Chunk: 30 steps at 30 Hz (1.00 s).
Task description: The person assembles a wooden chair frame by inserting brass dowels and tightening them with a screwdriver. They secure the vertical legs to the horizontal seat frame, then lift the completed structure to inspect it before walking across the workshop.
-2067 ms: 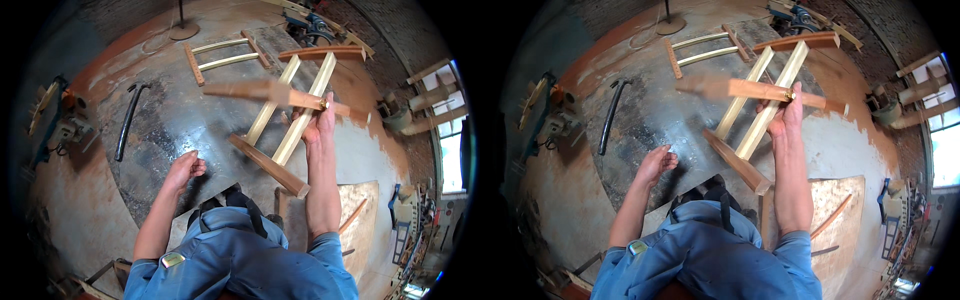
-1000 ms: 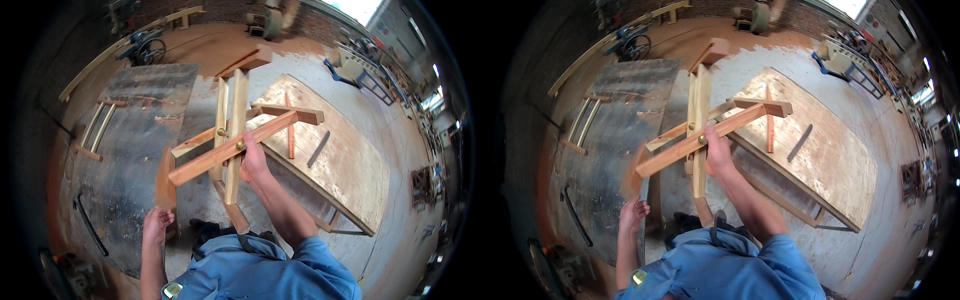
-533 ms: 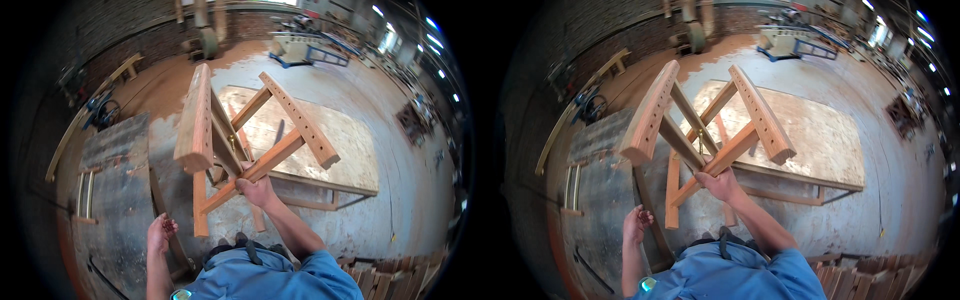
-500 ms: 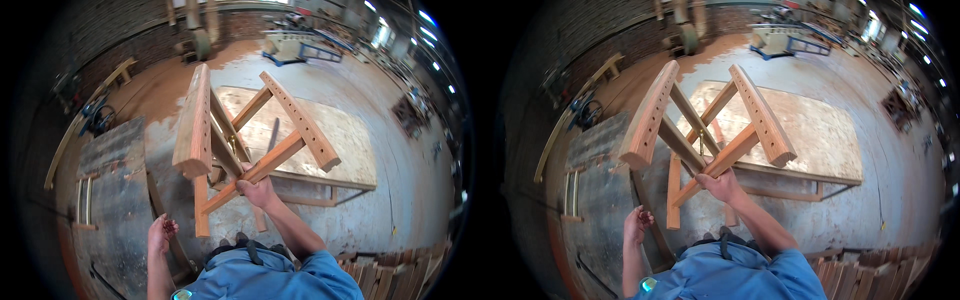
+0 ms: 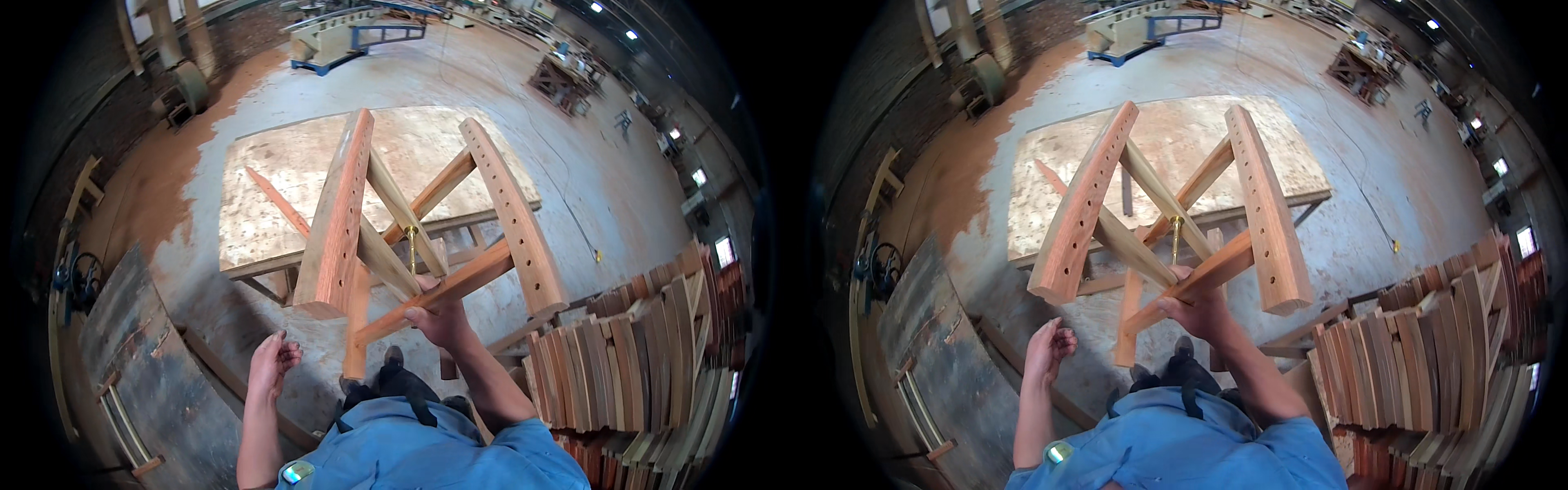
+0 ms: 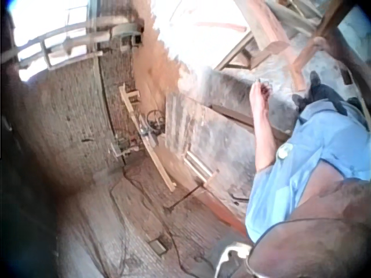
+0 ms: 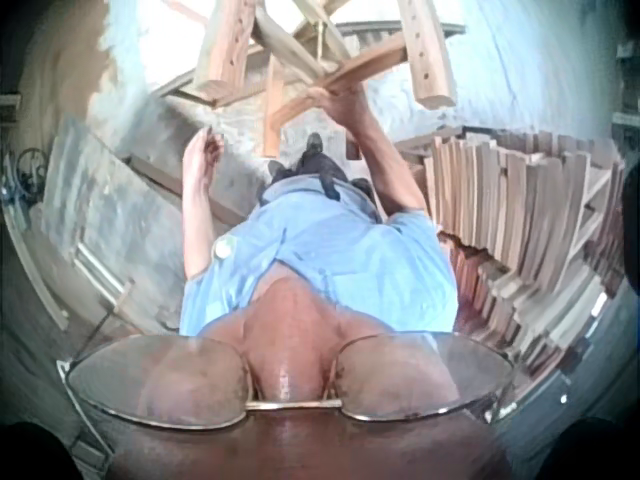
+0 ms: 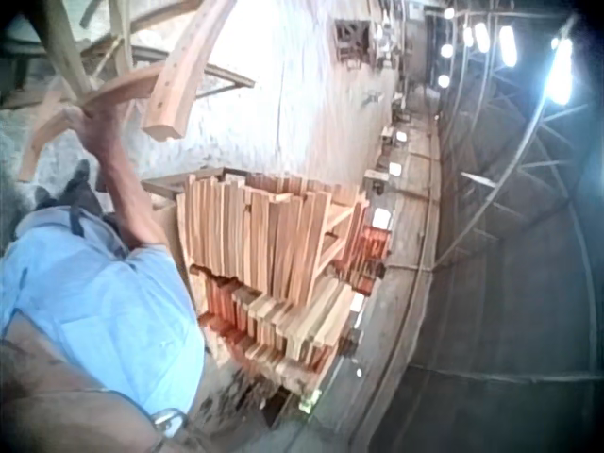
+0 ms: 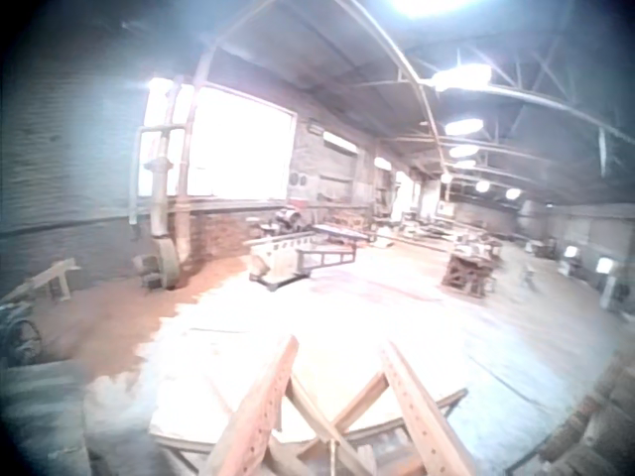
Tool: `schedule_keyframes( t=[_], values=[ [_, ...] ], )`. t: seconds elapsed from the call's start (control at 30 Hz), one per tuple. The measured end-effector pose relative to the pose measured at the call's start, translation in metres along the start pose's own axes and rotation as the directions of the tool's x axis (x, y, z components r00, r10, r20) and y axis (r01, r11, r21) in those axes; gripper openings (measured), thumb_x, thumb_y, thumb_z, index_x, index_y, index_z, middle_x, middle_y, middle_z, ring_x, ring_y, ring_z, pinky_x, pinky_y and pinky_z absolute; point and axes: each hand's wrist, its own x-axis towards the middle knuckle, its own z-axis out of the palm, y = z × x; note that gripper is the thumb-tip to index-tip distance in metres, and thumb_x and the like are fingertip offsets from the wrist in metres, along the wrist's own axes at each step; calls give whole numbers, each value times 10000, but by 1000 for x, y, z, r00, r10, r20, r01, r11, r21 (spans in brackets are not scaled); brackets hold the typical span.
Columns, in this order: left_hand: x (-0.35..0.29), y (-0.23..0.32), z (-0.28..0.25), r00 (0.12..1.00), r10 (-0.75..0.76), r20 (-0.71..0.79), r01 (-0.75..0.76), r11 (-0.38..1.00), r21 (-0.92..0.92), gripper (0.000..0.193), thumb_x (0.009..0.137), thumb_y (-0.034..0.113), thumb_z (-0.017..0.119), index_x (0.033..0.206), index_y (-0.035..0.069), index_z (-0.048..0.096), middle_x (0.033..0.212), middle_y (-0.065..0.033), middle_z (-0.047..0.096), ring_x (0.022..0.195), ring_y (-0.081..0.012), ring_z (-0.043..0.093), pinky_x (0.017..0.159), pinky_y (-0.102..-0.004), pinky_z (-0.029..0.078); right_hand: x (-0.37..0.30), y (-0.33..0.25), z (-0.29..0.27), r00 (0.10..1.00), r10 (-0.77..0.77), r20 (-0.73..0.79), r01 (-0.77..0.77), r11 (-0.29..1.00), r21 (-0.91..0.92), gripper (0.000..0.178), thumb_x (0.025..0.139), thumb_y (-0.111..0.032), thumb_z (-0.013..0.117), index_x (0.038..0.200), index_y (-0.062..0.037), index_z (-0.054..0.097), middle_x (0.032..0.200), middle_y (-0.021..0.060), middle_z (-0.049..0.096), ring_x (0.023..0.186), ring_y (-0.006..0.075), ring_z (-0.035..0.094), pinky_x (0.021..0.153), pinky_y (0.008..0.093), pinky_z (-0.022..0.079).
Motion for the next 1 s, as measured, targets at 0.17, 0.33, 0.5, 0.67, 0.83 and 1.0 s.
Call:
schedule_keyframes(
  t=[0.17, 0.33, 0.5, 0.67, 0.83, 1.0],
  values=[
    [19, 9, 35, 998, -28, 62, 23, 997, 76, 269, 961, 283, 524, 1072, 39, 553, 824, -72, 634, 693, -152, 627, 624, -268, 537, -22, 17, -25, 990, 138, -11, -137, 989, 55, 408, 795, -60, 631, 1179, 49, 550, 824, 43, 582, 685, 95, 548, 596, 252, 460],
    [32, 0, 57, 997, -60, 54, 53, 993, 107, 254, 967, 260, 504, 1061, 28, 551, 789, -90, 632, 654, -181, 641, 566, -265, 559, -32, 25, -54, 933, 332, -139, -270, 901, 338, 341, 852, -112, 654, 1149, 38, 582, 736, 14, 596, 652, 87, 570, 581, 251, 470],
    [46, -15, 98, 994, -91, 62, 82, 986, 144, 260, 947, 262, 551, 1049, 23, 572, 782, -91, 640, 657, -181, 647, 562, -262, 559, -33, 38, -103, 882, 401, -247, -284, 871, 400, 351, 867, -152, 655, 1158, 30, 581, 769, 15, 611, 692, 76, 568, 607, 246, 475],
    [68, -17, 155, 984, -119, 132, 90, 974, 208, 305, 957, 278, 529, 1105, 13, 553, 816, -99, 642, 678, -184, 646, 595, -268, 557, -23, 60, -155, 818, 376, -436, -237, 910, 339, 324, 876, -190, 656, 1122, 15, 607, 818, 24, 631, 737, 91, 566, 652, 265, 481],
    [91, -23, 229, 961, -189, 203, 115, 938, 328, 366, 971, 278, 488, 1205, -4, 499, 860, -102, 643, 713, -178, 638, 631, -274, 533, 11, 80, -220, 733, 399, -551, -244, 910, 334, 320, 882, -222, 660, 1069, 33, 615, 818, 17, 625, 729, 82, 556, 643, 264, 473],
    [139, -18, 273, 928, -266, 263, 141, 901, 411, 442, 966, 290, 499, 1265, -31, 442, 844, -92, 636, 720, -179, 631, 639, -280, 525, 34, 105, -262, 639, 420, -644, -217, 902, 373, 367, 894, -315, 661, 993, 36, 620, 793, 15, 608, 725, 75, 549, 620, 244, 458]
  ],
)
